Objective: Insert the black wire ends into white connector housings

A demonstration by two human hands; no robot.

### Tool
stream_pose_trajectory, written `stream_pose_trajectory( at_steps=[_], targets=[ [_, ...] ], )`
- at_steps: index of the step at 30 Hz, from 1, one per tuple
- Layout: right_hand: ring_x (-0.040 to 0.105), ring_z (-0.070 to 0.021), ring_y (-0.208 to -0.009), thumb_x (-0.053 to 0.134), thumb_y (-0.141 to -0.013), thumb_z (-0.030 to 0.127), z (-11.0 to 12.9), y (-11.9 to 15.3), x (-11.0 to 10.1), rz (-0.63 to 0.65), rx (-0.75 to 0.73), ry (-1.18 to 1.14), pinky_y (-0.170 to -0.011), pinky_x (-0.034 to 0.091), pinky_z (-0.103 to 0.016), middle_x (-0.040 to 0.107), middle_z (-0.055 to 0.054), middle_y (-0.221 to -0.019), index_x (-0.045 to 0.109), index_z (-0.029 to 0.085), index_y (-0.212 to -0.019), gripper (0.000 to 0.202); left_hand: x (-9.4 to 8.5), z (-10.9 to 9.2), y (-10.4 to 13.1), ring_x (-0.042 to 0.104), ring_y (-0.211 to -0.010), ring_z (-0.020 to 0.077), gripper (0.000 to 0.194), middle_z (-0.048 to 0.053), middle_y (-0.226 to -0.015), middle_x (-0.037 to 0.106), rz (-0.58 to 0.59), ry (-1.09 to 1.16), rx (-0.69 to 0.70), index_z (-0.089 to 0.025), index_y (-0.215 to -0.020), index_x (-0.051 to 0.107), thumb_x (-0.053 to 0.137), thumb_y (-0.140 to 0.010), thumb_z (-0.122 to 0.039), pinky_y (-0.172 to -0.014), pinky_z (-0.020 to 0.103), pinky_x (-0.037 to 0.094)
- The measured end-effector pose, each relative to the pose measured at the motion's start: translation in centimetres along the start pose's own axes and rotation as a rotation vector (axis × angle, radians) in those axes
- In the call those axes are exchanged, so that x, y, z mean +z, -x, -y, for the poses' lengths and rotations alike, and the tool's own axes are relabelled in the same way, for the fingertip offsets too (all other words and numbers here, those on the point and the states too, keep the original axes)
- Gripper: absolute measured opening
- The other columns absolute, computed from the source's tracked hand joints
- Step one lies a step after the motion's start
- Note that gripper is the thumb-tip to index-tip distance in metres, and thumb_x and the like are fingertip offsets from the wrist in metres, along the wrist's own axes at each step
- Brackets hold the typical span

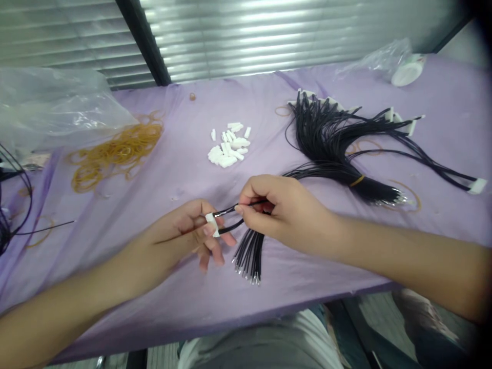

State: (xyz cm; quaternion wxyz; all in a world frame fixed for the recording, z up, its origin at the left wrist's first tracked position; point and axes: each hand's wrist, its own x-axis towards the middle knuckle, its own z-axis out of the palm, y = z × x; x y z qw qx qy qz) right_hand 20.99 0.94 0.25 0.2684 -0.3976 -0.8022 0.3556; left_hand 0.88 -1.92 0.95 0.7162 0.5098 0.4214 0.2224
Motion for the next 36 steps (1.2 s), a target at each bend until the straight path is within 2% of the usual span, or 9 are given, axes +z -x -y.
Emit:
stream_pose_trajectory(
  at_steps=[4, 8, 16, 21, 36],
  targets=[
    [0.038, 0.0083, -0.059, 0.048, -0.079, 0.028, 0.09, -0.04, 0.1, 0.007, -0.012, -0.011, -0.055, 0.025, -0.002, 0.051, 0.003, -0.071, 0.059, 0.009, -0.079, 0.022, 0.24, -0.4, 0.01, 0.058, -0.06, 0.0076, 0.01, 0.005, -0.072, 0.063, -0.006, -0.022, -0.026, -0.011, -0.084, 0.043, 0.047, -0.087, -0.02, -0.051, 0.014, 0.047],
    [0.037, 0.008, -0.059, 0.048, -0.078, 0.025, 0.21, -0.03, 0.06, 0.008, -0.017, -0.012, -0.055, 0.025, -0.002, 0.051, 0.003, -0.07, 0.058, 0.008, -0.076, 0.02, 0.36, -0.67, 0.16, 0.057, -0.061, 0.0076, 0.007, 0.005, -0.077, 0.062, -0.035, -0.031, -0.047, -0.011, -0.083, 0.046, 0.047, -0.086, -0.017, -0.053, 0.015, 0.048],
    [0.038, 0.0089, -0.06, 0.049, -0.076, 0.023, 0.11, 0.13, -0.12, 0.046, -0.051, -0.019, -0.057, 0.026, 0.0, 0.051, 0.004, -0.072, 0.057, 0.008, -0.077, 0.016, 0.11, -0.37, 0.32, 0.058, -0.061, 0.0083, 0.008, 0.007, -0.084, 0.064, -0.018, -0.005, -0.052, -0.012, -0.086, 0.045, 0.048, -0.087, -0.019, -0.054, 0.017, 0.048],
    [0.038, 0.0092, -0.06, 0.049, -0.076, 0.021, 0.04, 0.02, -0.2, 0.053, -0.1, -0.018, -0.058, 0.027, 0.001, 0.051, 0.003, -0.072, 0.057, 0.006, -0.076, 0.017, 0.29, -0.18, 0.17, 0.059, -0.06, 0.0119, 0.009, 0.008, -0.082, 0.063, -0.054, 0.038, -0.037, -0.012, -0.086, 0.044, 0.048, -0.086, -0.021, -0.049, 0.02, 0.046],
    [0.039, 0.0096, -0.06, 0.048, -0.077, 0.023, -0.14, 0.01, -0.03, 0.01, -0.072, -0.017, -0.058, 0.028, 0.002, 0.051, 0.004, -0.072, 0.058, 0.008, -0.079, 0.018, 0.18, -0.23, 0.27, 0.056, -0.06, 0.0097, 0.012, 0.006, -0.081, 0.061, -0.02, -0.013, -0.046, -0.013, -0.089, 0.043, 0.047, -0.087, -0.024, -0.051, 0.019, 0.046]
  ],
)
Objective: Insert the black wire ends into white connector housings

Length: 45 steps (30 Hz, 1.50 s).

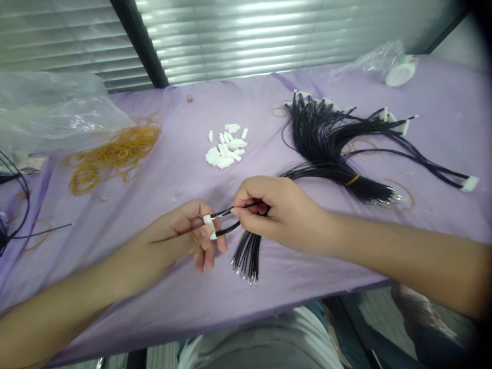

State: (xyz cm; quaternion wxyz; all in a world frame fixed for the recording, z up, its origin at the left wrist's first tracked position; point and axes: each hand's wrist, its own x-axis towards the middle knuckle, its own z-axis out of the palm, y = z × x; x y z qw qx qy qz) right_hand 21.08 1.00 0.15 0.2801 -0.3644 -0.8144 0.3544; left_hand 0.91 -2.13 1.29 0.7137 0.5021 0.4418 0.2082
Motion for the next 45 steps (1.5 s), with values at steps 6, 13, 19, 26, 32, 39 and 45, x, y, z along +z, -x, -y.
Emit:
stream_pose_trajectory(
  at_steps=[6, 13, 19, 26, 32, 39, 45],
  targets=[
    [0.039, 0.0091, -0.061, 0.048, -0.077, 0.023, -0.1, -0.1, 0.0, 0.003, 0.0, -0.018, -0.058, 0.028, 0.001, 0.051, 0.003, -0.073, 0.058, 0.008, -0.079, 0.019, -0.1, 0.0, 0.0, 0.057, -0.06, 0.0096, 0.012, 0.005, -0.082, 0.06, -0.004, -0.012, -0.002, -0.014, -0.089, 0.043, 0.047, -0.087, -0.025, -0.052, 0.019, 0.046],
    [0.039, 0.0101, -0.061, 0.049, -0.076, 0.022, -0.2, 0.0, 0.1, -0.014, 0.006, -0.038, -0.057, 0.027, 0.003, 0.051, 0.005, -0.072, 0.058, 0.01, -0.079, 0.015, -0.3, 0.0, 0.0, 0.055, -0.061, 0.0064, 0.014, 0.004, -0.081, 0.059, 0.031, -0.018, 0.008, -0.012, -0.088, 0.042, 0.046, -0.089, -0.026, -0.054, 0.016, 0.046],
    [0.037, 0.0116, -0.061, 0.048, -0.076, 0.019, -0.5, 0.1, 0.3, 0.025, -0.04, -0.055, -0.058, 0.027, 0.006, 0.05, 0.006, -0.072, 0.057, 0.01, -0.077, 0.012, -0.8, 1.5, -0.6, 0.056, -0.058, 0.0068, 0.024, 0.005, -0.083, 0.058, 0.101, 0.048, 0.052, -0.012, -0.087, 0.04, 0.044, -0.089, -0.035, -0.05, 0.017, 0.046],
    [0.035, 0.0114, -0.06, 0.049, -0.076, 0.017, -0.6, -0.3, 0.4, -0.004, -0.022, -0.052, -0.057, 0.027, 0.007, 0.048, 0.005, -0.069, 0.057, 0.009, -0.077, 0.011, -1.2, 1.2, -0.6, 0.054, -0.055, 0.0067, 0.026, 0.003, -0.075, 0.056, 0.088, -0.004, 0.032, -0.01, -0.086, 0.046, 0.047, -0.087, -0.036, -0.05, 0.018, 0.047],
    [0.036, 0.0111, -0.06, 0.049, -0.076, 0.018, -0.5, -0.3, 0.3, 0.0, -0.007, -0.065, -0.057, 0.028, 0.006, 0.048, 0.004, -0.068, 0.057, 0.009, -0.076, 0.012, -1.2, 0.4, -0.6, 0.056, -0.054, 0.0073, 0.023, 0.005, -0.079, 0.059, 0.081, 0.03, -0.023, -0.01, -0.086, 0.046, 0.052, -0.085, -0.032, -0.048, 0.018, 0.046],
    [0.036, 0.0099, -0.059, 0.049, -0.076, 0.021, -0.2, 0.0, 0.8, 0.013, 0.065, -0.033, -0.055, 0.026, 0.003, 0.049, 0.005, -0.067, 0.057, 0.01, -0.076, 0.014, -1.1, 0.2, -0.5, 0.055, -0.054, 0.0055, 0.021, 0.002, -0.071, 0.058, 0.091, 0.013, -0.018, -0.008, -0.084, 0.048, 0.051, -0.086, -0.029, -0.05, 0.015, 0.046],
    [0.036, 0.0084, -0.06, 0.049, -0.076, 0.024, 0.0, -0.1, 1.3, -0.002, 0.078, 0.007, -0.056, 0.025, -0.001, 0.049, 0.005, -0.068, 0.056, 0.01, -0.074, 0.015, -0.8, -0.3, -0.4, 0.054, -0.055, 0.0047, 0.019, 0.0, -0.066, 0.056, 0.083, -0.011, -0.013, -0.008, -0.082, 0.051, 0.05, -0.086, -0.027, -0.051, 0.013, 0.046]
  ],
)
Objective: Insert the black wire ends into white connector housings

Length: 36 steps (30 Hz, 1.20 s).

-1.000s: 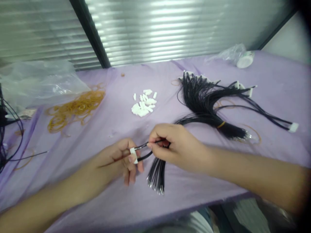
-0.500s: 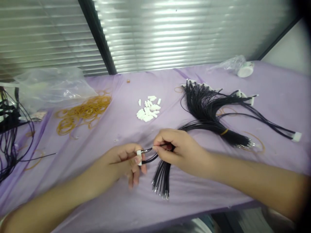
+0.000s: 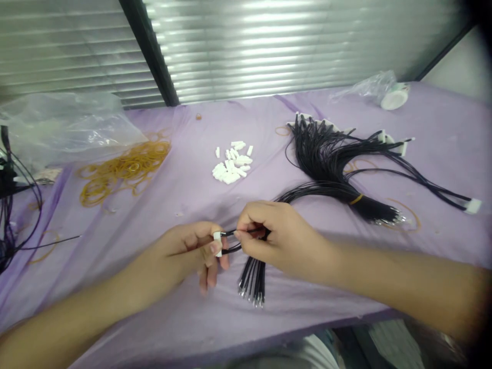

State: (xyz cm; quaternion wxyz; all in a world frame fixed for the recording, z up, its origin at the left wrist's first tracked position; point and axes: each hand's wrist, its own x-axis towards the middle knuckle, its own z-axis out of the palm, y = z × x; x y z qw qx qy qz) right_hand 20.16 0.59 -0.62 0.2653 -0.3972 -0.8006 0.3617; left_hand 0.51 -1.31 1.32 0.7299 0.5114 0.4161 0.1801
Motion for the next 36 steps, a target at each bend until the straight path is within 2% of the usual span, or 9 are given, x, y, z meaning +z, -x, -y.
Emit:
stream_pose_trajectory(
  at_steps=[4, 10, 15, 20, 26, 33, 36],
  targets=[
    [0.038, 0.0079, -0.066, 0.049, -0.078, 0.021, -0.3, -0.2, 0.2, -0.044, -0.103, 0.025, -0.062, 0.028, -0.002, 0.051, 0.005, -0.073, 0.057, 0.011, -0.075, 0.013, -0.4, 0.7, -0.4, 0.054, -0.051, 0.0058, 0.023, 0.001, -0.066, 0.056, 0.001, 0.048, 0.001, -0.008, -0.082, 0.049, 0.052, -0.085, -0.031, -0.047, 0.014, 0.046],
    [0.039, 0.0029, -0.075, 0.046, -0.085, 0.024, -0.3, -0.1, 0.4, -0.154, -0.4, 0.248, -0.072, 0.03, -0.008, 0.05, 0.001, -0.076, 0.059, 0.01, -0.078, 0.02, -0.4, 0.8, -0.4, 0.056, -0.054, 0.0071, 0.026, 0.004, -0.076, 0.057, -0.042, 0.0, -0.006, -0.008, -0.084, 0.047, 0.05, -0.085, -0.033, -0.048, 0.018, 0.048],
    [0.04, 0.0033, -0.076, 0.045, -0.086, 0.02, -0.3, -0.2, 0.2, -0.125, -0.323, 0.284, -0.072, 0.029, -0.009, 0.051, 0.002, -0.081, 0.059, 0.011, -0.081, 0.017, -0.2, 0.3, -0.1, 0.053, -0.051, 0.0065, 0.027, 0.0, -0.064, 0.054, -0.013, 0.018, -0.011, -0.008, -0.083, 0.046, 0.049, -0.084, -0.035, -0.048, 0.017, 0.046],
    [0.038, 0.0036, -0.072, 0.045, -0.085, 0.02, -0.4, -0.5, 0.2, -0.1, -0.285, 0.217, -0.069, 0.028, -0.009, 0.052, 0.001, -0.081, 0.057, 0.009, -0.081, 0.017, -0.2, 0.3, -0.1, 0.053, -0.057, 0.0059, 0.021, 0.0, -0.071, 0.054, -0.044, -0.046, -0.027, -0.01, -0.081, 0.047, 0.048, -0.085, -0.03, -0.053, 0.016, 0.046],
    [0.041, 0.003, -0.079, 0.043, -0.087, 0.022, -0.5, -0.2, 0.0, -0.068, -0.353, 0.23, -0.075, 0.03, -0.008, 0.051, 0.001, -0.082, 0.057, 0.01, -0.083, 0.019, -0.3, 0.3, -0.1, 0.053, -0.056, 0.0058, 0.022, 0.0, -0.07, 0.054, -0.024, -0.033, -0.043, -0.01, -0.08, 0.048, 0.048, -0.086, -0.031, -0.054, 0.017, 0.046],
    [0.038, 0.0041, -0.074, 0.044, -0.086, 0.021, -0.8, -0.5, -0.1, -0.067, -0.329, 0.242, -0.071, 0.029, -0.007, 0.051, 0.002, -0.082, 0.057, 0.01, -0.084, 0.017, 0.0, -0.2, -0.1, 0.052, -0.051, 0.005, 0.015, -0.001, -0.066, 0.054, -0.022, -0.034, -0.009, -0.009, -0.083, 0.046, 0.047, -0.085, -0.024, -0.048, 0.014, 0.045],
    [0.038, 0.0029, -0.076, 0.041, -0.088, 0.023, -1.0, -0.8, -0.4, -0.026, -0.391, 0.259, -0.073, 0.029, -0.008, 0.05, 0.0, -0.081, 0.058, 0.01, -0.085, 0.022, -0.2, -0.2, 0.0, 0.052, -0.052, 0.0051, 0.014, -0.001, -0.065, 0.054, -0.011, -0.053, -0.035, -0.01, -0.086, 0.046, 0.045, -0.087, -0.024, -0.049, 0.015, 0.045]
  ],
)
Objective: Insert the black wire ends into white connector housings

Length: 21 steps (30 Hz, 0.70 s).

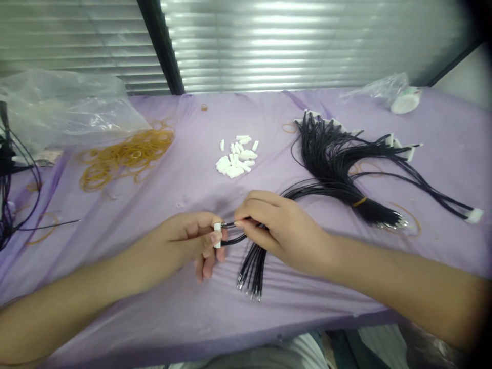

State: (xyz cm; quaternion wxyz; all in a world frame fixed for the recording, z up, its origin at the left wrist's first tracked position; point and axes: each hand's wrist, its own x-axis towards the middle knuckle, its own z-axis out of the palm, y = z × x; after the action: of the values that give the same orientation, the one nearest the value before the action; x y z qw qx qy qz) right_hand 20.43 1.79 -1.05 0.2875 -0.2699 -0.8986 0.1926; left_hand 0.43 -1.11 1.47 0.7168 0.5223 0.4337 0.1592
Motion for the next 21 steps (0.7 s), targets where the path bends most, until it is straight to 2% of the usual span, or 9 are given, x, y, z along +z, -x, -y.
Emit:
stream_pose_trajectory(
  at_steps=[3, 6, 13, 18, 21],
  targets=[
    [0.038, 0.002, -0.078, 0.04, -0.09, 0.025, -0.3, 0.0, -0.2, 0.013, -0.085, 0.028, -0.075, 0.03, -0.009, 0.05, -0.001, -0.082, 0.059, 0.011, -0.089, 0.024, -0.1, 0.1, 0.0, 0.053, -0.053, 0.0062, 0.016, -0.001, -0.066, 0.054, 0.004, 0.003, -0.01, -0.01, -0.086, 0.046, 0.045, -0.087, -0.027, -0.049, 0.017, 0.046],
    [0.038, 0.0022, -0.079, 0.041, -0.089, 0.024, -0.3, 0.0, -0.2, 0.01, -0.106, 0.043, -0.075, 0.03, -0.009, 0.05, -0.001, -0.083, 0.059, 0.011, -0.089, 0.022, 0.0, 0.2, 0.0, 0.053, -0.053, 0.006, 0.016, -0.001, -0.066, 0.054, 0.004, -0.001, -0.01, -0.01, -0.086, 0.046, 0.046, -0.087, -0.027, -0.05, 0.016, 0.046],
    [0.037, 0.0033, -0.073, 0.045, -0.086, 0.021, 0.4, 0.0, 0.4, -0.028, -0.009, 0.009, -0.07, 0.029, -0.009, 0.049, 0.0, -0.078, 0.057, 0.009, -0.083, 0.018, 0.2, 0.1, 0.0, 0.052, -0.054, 0.0041, 0.018, -0.001, -0.07, 0.053, -0.005, -0.061, 0.016, -0.01, -0.083, 0.046, 0.045, -0.087, -0.027, -0.051, 0.013, 0.044],
    [0.036, 0.0047, -0.071, 0.046, -0.085, 0.018, 0.7, 0.2, 0.7, -0.05, 0.024, -0.015, -0.068, 0.028, -0.008, 0.05, 0.002, -0.08, 0.056, 0.009, -0.082, 0.014, 0.3, 0.2, -0.1, 0.051, -0.052, 0.0054, 0.019, -0.001, -0.064, 0.052, -0.003, -0.069, 0.013, -0.01, -0.083, 0.045, 0.045, -0.087, -0.028, -0.049, 0.015, 0.045],
    [0.037, 0.006, -0.07, 0.046, -0.085, 0.019, 0.8, 0.2, 0.8, -0.056, 0.075, -0.057, -0.067, 0.028, -0.006, 0.051, 0.003, -0.08, 0.056, 0.01, -0.081, 0.015, 0.5, 0.3, -0.2, 0.048, -0.047, 0.0054, 0.024, -0.001, -0.058, 0.049, -0.047, -0.113, 0.019, -0.009, -0.077, 0.046, 0.045, -0.086, -0.031, -0.045, 0.015, 0.043]
  ],
)
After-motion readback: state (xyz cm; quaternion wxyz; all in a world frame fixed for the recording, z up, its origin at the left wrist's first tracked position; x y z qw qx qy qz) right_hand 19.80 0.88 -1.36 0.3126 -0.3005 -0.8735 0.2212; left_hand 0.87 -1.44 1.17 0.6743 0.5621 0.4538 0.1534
